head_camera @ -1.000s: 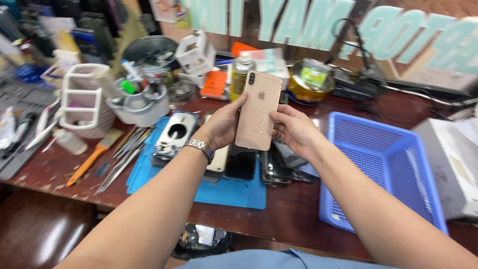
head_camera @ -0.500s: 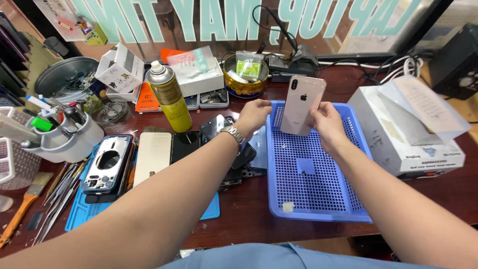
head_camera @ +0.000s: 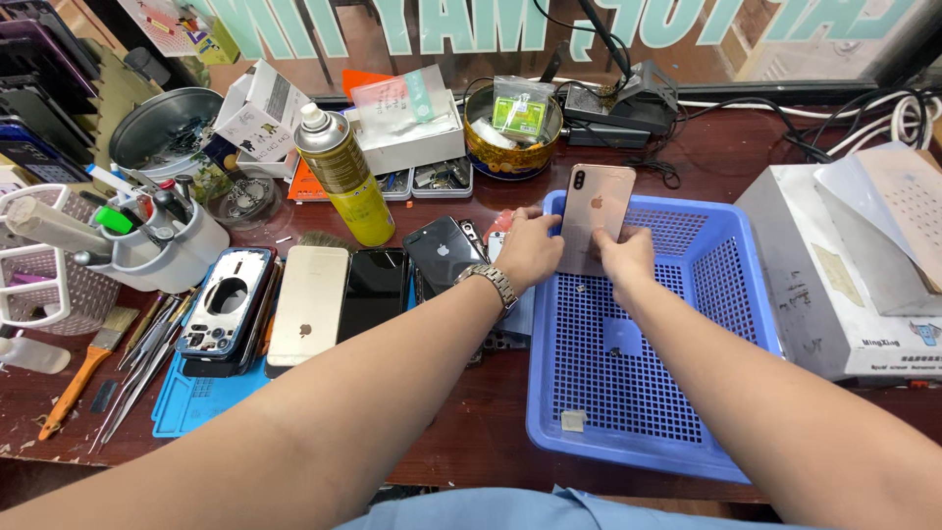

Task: The person repeatedly picks up mobile phones from a blue basket, briefly turns them over, and places them on a stack on the workbench. The person continues this cycle, handling phones one at a time and building a growing pile on the table.

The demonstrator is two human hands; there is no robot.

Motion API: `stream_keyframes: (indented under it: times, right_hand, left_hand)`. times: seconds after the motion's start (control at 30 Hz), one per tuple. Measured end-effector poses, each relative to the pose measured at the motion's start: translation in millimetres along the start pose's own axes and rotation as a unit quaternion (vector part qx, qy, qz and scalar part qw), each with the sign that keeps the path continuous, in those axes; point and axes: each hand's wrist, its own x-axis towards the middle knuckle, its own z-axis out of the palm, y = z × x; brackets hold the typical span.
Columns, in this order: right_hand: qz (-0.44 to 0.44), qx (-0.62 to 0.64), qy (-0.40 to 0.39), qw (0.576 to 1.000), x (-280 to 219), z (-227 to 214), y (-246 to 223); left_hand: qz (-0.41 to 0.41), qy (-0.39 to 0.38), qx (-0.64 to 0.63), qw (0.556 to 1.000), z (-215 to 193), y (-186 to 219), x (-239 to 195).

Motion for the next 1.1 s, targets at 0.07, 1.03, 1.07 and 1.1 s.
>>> stream_keyframes:
  times: [0.07,1.03,1.07,1.1]
  right_hand:
    - [0.012,-0.065,0.017,0.998,-4.6,3.9,-0.9]
    - [-0.377,-0.336,0.03,0.862,-50.0,-82.8,-69.2]
    - [-0.369,-0.339,0.027,0.865,-47.8,-83.1,-68.9]
    - [-0.361,-0.342,0.023,0.867,-44.9,-82.8,-67.9]
  left_hand:
    - [0.001,-0.004,-0.002,1.0,-2.0,0.8,0.2]
    - [0.082,-0.266,0.318,0.906,34.8,64.0,-37.3]
    - [0.067,-0.25,0.312,0.914,38.5,63.3,-32.9]
    - [0.052,-0.233,0.306,0.922,41.9,61.7,-27.7]
